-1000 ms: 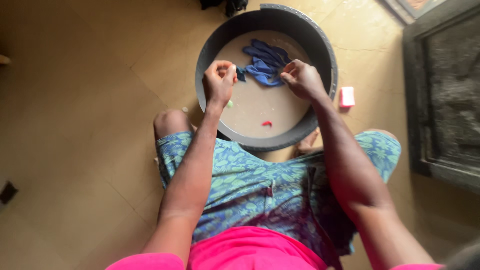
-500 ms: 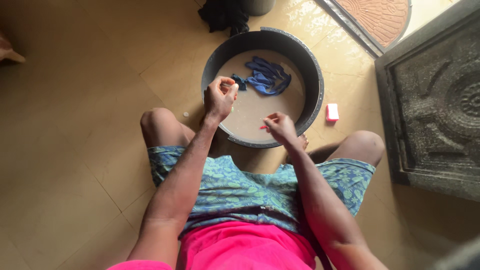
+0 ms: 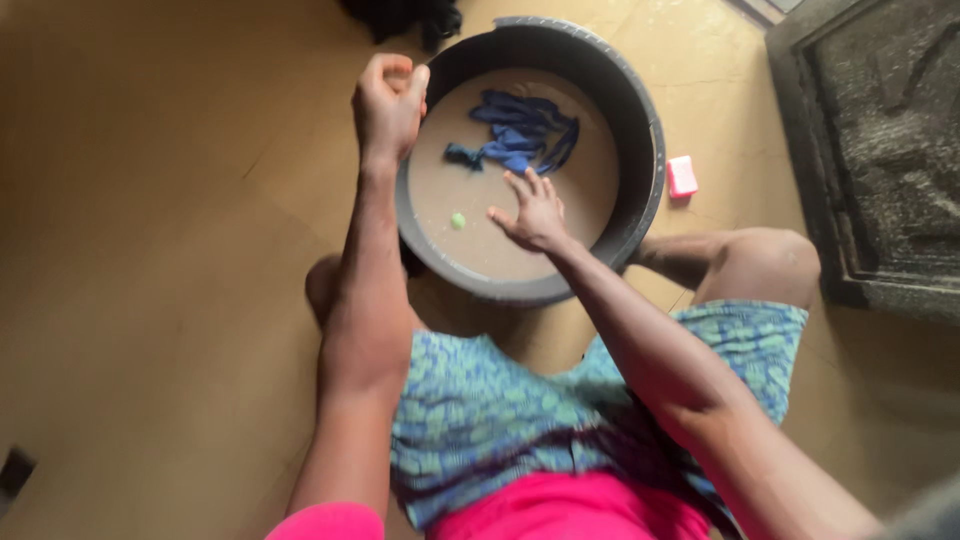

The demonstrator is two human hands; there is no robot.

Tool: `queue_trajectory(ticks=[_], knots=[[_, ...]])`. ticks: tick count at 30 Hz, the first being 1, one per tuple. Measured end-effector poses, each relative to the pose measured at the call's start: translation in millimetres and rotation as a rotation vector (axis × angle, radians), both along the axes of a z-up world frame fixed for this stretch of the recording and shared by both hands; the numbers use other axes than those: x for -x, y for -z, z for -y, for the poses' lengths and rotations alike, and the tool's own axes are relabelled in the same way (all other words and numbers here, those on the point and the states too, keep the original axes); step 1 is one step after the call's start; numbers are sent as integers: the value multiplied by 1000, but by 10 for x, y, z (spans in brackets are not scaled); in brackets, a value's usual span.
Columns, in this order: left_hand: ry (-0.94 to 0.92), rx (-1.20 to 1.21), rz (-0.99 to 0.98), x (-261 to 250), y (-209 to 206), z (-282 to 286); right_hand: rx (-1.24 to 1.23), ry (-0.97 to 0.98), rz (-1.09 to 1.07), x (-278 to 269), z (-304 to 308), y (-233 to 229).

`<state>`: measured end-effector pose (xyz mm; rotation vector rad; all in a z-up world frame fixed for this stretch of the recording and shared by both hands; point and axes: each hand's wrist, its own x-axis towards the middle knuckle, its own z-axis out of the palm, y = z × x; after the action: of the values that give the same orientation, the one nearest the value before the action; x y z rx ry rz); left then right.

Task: The person washes clothes in a bucket of soapy water, applying soap from a bar and scrubbing the fabric by hand.

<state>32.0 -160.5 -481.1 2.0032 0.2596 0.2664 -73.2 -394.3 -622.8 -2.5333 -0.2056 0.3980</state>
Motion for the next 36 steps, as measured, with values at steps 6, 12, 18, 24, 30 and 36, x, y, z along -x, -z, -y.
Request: queue_trajectory(ticks=[6, 12, 18, 24, 30, 36], knots=[[283, 216, -33, -495, -13, -21, 269, -205, -142, -542, -13, 601], [-67, -122, 7, -800, 100, 24, 368, -156, -287, -972, -233, 1536], [158, 6, -37, -663, -131, 298, 244, -41, -279, -947, -382, 1917], [72, 17, -1, -731, -148, 272, 95, -122, 166, -754, -901, 1061], [131, 135, -113, -625, -202, 260, 359, -210, 536, -1009, -786, 1372], [55, 75, -71, -622, -212, 162, 388, -57, -123, -1291, -336, 1531]])
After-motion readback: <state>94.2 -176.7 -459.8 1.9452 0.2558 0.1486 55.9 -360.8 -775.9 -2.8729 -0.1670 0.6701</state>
